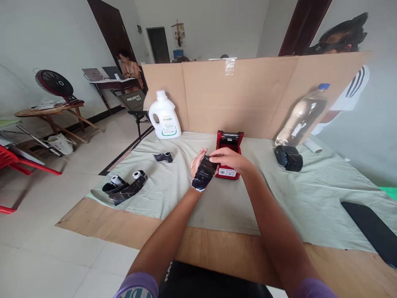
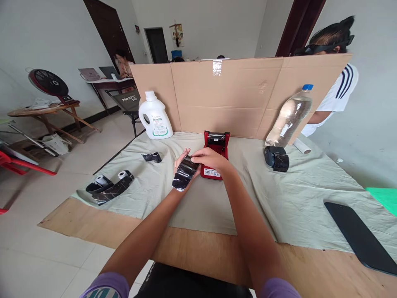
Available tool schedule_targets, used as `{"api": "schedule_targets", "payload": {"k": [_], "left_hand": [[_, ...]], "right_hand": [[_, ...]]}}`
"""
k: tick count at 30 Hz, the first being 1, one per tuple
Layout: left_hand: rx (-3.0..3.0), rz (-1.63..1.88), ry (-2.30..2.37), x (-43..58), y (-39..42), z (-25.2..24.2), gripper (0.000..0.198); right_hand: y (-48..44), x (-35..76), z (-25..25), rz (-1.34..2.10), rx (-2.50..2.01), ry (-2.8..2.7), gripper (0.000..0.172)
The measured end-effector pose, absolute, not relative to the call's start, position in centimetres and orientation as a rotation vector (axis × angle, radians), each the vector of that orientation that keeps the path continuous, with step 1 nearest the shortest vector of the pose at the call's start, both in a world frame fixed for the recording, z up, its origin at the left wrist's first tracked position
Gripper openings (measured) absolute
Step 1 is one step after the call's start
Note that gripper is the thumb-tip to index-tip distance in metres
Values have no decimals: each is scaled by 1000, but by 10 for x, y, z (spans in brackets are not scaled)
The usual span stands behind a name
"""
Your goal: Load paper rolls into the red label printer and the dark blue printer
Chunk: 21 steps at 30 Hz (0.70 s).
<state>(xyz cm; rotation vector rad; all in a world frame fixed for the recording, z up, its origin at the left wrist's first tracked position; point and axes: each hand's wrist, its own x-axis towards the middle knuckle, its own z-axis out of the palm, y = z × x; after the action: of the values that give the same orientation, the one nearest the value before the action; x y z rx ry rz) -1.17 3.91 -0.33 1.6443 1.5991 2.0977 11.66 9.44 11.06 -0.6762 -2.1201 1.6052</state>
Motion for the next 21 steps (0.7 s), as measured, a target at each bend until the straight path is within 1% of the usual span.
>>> {"api": "schedule_targets", "payload": {"k": [3,6,9,10,12,15,18,21], "left_hand": [[1849,2107,1732,-8,42,-12,65],[1954,2017,1743,-4,43,-17,59],[2158,1859,1719,-1,41,-19,62],[2231,1803,1723,0,41,-19,61],[2369,1699,1721,2,40,-19,48],[2541,1586,1659,7,40,-20,31],[2577,1533,1666,11,41,-21,28],[2523,1510,1742,13,41,-19,30]], "right_hand": [[103,125,113,1538,-632,-2160,11],[124,137,110,1210,-760,-2203,3],[152,151,100,852,-1020,-2196,14],[161,154,96,763,-1093,-2210,16],[175,157,88,639,-1184,-2267,17],[188,153,77,539,-1203,-2366,18],[195,142,70,510,-1180,-2435,22],[198,129,67,528,-1282,-2428,23]]}}
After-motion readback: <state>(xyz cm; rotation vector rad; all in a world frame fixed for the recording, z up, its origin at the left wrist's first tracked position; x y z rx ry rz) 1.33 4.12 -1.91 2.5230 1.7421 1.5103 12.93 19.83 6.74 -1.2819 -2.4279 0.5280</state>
